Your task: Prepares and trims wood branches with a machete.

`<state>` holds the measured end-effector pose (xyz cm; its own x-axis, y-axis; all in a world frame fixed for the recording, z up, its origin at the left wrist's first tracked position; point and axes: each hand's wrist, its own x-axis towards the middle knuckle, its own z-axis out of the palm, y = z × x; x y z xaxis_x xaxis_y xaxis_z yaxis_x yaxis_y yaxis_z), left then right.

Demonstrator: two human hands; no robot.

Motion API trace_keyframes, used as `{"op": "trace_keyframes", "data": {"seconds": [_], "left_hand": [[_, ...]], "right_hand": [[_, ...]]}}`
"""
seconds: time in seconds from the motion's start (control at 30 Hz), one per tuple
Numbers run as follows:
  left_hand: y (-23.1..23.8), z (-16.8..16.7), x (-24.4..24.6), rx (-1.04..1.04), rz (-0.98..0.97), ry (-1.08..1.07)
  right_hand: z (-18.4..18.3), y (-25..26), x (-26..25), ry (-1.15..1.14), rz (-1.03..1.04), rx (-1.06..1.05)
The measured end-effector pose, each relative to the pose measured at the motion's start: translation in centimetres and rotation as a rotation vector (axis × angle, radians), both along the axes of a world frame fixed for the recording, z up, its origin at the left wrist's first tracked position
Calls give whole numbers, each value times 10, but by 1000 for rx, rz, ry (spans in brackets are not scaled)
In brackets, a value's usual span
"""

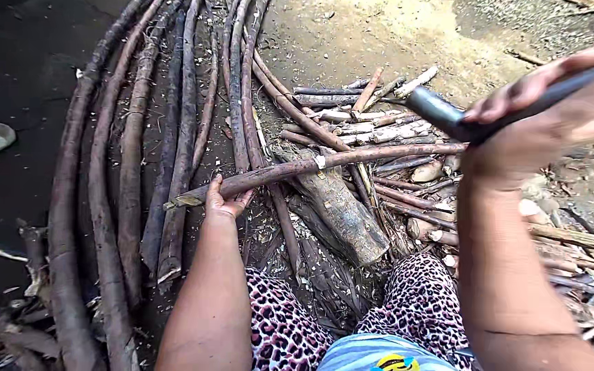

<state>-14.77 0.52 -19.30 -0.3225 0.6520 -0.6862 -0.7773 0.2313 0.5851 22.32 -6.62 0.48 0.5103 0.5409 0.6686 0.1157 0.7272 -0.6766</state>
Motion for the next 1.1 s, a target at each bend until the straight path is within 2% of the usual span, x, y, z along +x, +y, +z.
{"op": "trace_keyframes", "data": {"seconds": [0.03, 0.07, 0.13, 0.17, 0.2, 0.23, 0.3, 0.33, 0.43, 0.47, 0.5, 0.57, 0.63, 0.73, 0.83, 0.97, 1.1], "left_hand": [[-1, -1, 0, 6, 4, -7], [-1, -1, -1, 13, 13, -9], [-1, -3, 1, 8, 39, -7], [-3, -5, 2, -6, 58, 3], [-4, -6, 3, -26, 83, 18], [-4, -6, 1, -28, 81, 40], [-7, -1, -7, -16, -34, 95], [-9, 3, -11, -41, -173, 152], [-25, 20, -17, -107, -936, 552], [-29, 29, -15, -28, -1077, 745], [-31, 37, -13, 116, -1085, 970], [-21, 48, -20, 328, -884, 1355], [-4, 52, -33, 213, -906, 1565], [13, 18, -39, -126, -1354, 1527], [13, -10, -31, -246, -1665, 1381], [1, -23, -21, -261, -1837, 1261], [-4, -28, -19, -277, -1798, 1325]], "right_hand": [[-35, -7, -15, -37, -45, -162], [-86, -21, -32, -100, -54, -424], [-186, -59, -58, -272, 170, -1106], [-213, -68, -67, -326, 316, -1396], [-224, -68, -74, -316, 433, -1580], [-221, -65, -78, -244, 519, -1664], [-205, -57, -76, -13, 638, -1677], [-200, -52, -71, 63, 678, -1657], [-208, -50, -62, 91, 690, -1635], [-214, -53, -65, 78, 665, -1639], [-219, -56, -69, 63, 634, -1643], [-229, -61, -79, 28, 572, -1651], [-237, -70, -82, -14, 534, -1653], [-239, -78, -72, -85, 530, -1670], [-236, -92, -56, -133, 544, -1721], [-227, -118, -39, -165, 558, -1727], [-207, -119, -44, -392, 416, -1561]]}}
